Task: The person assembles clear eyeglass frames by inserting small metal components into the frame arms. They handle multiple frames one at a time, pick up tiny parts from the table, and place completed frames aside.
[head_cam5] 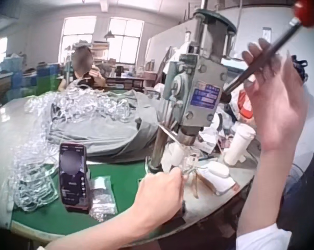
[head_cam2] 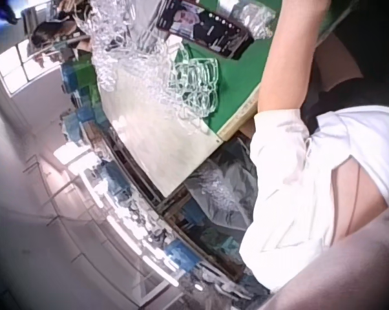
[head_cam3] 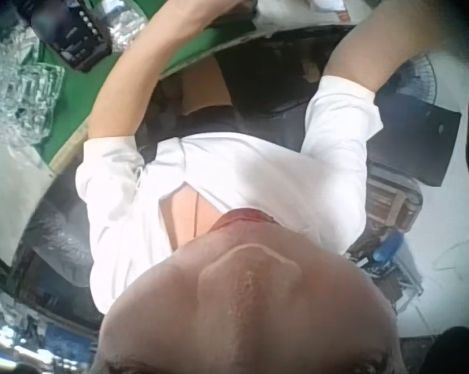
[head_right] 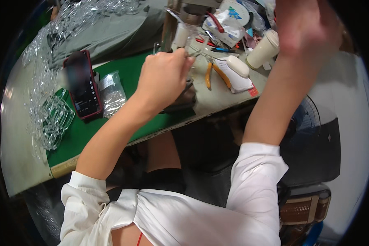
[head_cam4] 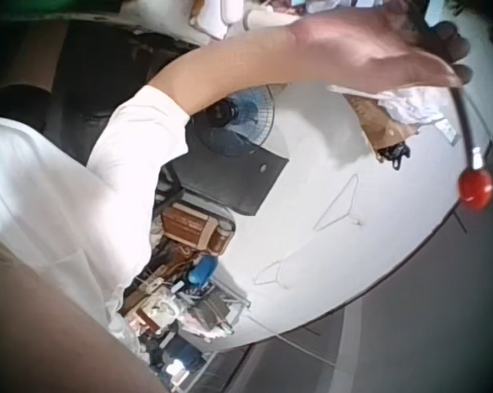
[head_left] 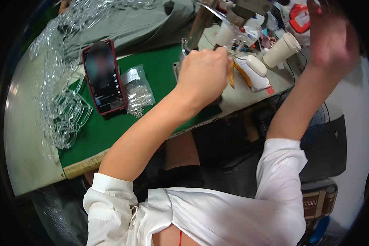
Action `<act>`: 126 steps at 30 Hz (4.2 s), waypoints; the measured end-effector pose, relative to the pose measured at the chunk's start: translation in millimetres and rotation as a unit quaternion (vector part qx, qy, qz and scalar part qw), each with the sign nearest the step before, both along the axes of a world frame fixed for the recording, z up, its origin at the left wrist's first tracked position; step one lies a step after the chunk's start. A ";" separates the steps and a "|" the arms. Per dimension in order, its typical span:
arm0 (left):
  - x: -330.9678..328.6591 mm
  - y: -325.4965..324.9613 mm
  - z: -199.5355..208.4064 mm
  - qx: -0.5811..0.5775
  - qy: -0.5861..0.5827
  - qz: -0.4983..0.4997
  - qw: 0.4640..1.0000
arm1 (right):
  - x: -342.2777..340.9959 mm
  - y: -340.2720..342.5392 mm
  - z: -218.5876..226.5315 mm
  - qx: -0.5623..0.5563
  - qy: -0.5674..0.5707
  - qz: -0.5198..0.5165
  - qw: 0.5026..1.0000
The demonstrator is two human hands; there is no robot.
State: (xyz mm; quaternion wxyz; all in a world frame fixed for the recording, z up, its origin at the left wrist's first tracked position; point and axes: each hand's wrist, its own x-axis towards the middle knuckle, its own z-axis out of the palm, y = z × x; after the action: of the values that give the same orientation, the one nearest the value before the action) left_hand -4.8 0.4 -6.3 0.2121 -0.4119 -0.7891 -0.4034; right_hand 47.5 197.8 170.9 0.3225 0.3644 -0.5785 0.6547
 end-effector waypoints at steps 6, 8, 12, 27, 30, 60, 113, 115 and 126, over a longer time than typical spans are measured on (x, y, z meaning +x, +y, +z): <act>5.7 11.0 -1.0 0.020 0.002 -0.003 1.000 | -9.3 -43.1 -69.5 -0.112 0.211 -0.194 0.951; 1.5 6.0 -0.4 0.019 -0.007 -0.006 1.000 | 0.3 -36.9 -46.0 -0.096 0.141 -0.140 0.975; 5.0 -37.4 -2.8 0.063 -0.028 -0.043 0.997 | -2.5 -48.0 -38.6 -0.075 0.115 -0.295 0.945; 63.0 -590.0 -64.6 0.344 -0.504 0.303 0.732 | 32.4 -158.3 -256.2 0.067 -0.205 -0.255 0.943; 55.8 -575.6 -58.9 0.119 -0.502 0.436 0.738 | 32.3 -174.7 -254.7 0.072 -0.207 -0.236 0.947; 65.8 -345.8 19.6 0.299 -0.486 -0.303 0.763 | 27.6 -191.4 -250.3 0.385 -0.278 -0.199 0.858; 77.9 -212.7 -14.1 0.122 -0.346 -0.185 0.912 | 29.7 -196.5 -187.7 0.252 -0.135 -0.086 0.954; 77.0 -204.4 -17.1 0.127 -0.348 -0.196 0.908 | 37.5 -206.2 -171.2 0.272 -0.051 -0.104 0.955; 75.9 -196.6 -18.7 0.139 -0.368 -0.218 0.893 | 30.8 -199.7 -165.4 0.328 0.032 -0.140 0.934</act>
State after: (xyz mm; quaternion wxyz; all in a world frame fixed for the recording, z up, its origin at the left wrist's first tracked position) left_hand 71.1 -196.3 -25.1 -0.1313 -0.3618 -0.6371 -0.6678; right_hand 78.2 -1.9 5.5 0.2919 0.3859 -0.7956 0.3646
